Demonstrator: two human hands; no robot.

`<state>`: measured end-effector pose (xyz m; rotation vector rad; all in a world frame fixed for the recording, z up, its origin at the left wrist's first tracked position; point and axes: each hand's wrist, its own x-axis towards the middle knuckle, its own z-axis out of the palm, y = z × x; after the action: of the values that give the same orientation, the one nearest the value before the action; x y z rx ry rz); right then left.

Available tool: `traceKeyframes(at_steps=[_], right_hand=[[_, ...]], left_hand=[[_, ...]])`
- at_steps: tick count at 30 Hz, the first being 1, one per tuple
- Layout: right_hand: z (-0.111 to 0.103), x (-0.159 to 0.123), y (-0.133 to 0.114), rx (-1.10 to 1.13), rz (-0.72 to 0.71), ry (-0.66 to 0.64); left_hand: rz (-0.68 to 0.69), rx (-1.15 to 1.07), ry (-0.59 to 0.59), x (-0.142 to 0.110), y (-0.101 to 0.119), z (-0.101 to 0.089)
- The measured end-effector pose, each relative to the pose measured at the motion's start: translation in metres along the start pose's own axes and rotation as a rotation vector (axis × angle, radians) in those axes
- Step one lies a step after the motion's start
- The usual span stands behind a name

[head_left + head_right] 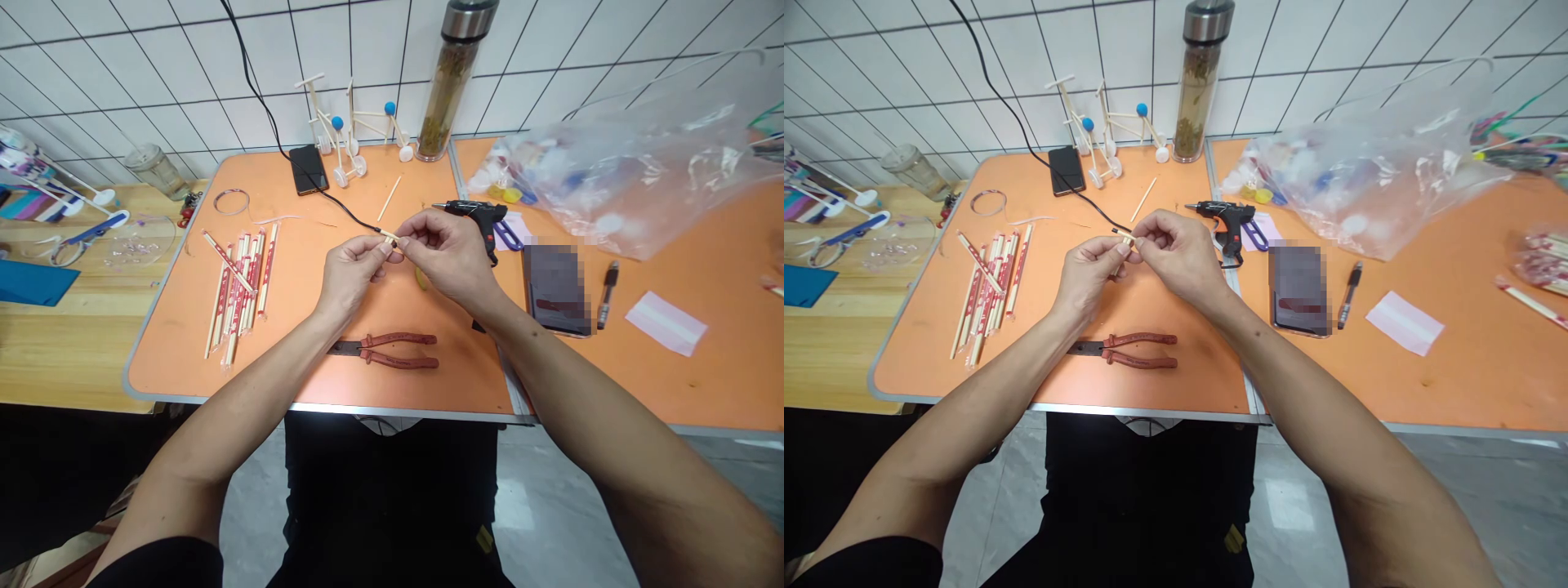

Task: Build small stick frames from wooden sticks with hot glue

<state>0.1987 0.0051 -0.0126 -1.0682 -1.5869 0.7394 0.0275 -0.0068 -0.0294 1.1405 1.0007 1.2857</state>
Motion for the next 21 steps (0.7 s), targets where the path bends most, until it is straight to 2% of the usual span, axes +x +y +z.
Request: traceKeyframes(at_steps=[8,15,18,21], right_hand=[[-0.002,0.0,0.001,0.011,-0.035,-0.007],[-0.006,0.0,0.009,0.167,0.073,0.064],[-0.002,-0.001,0.011,0.163,0.104,0.085],[0.0,-0.001,0.009,0.106,0.072,0.089]], left_hand=[[-0.026,-0.053,-0.005,0.0,-0.002,0.0],[-0.134,-0.203,0.054,0.004,-0.001,-0.003],[-0.151,-0.256,0.089,0.005,0.002,-0.005],[-0.153,-0.271,0.101,0.006,0.003,-0.005]])
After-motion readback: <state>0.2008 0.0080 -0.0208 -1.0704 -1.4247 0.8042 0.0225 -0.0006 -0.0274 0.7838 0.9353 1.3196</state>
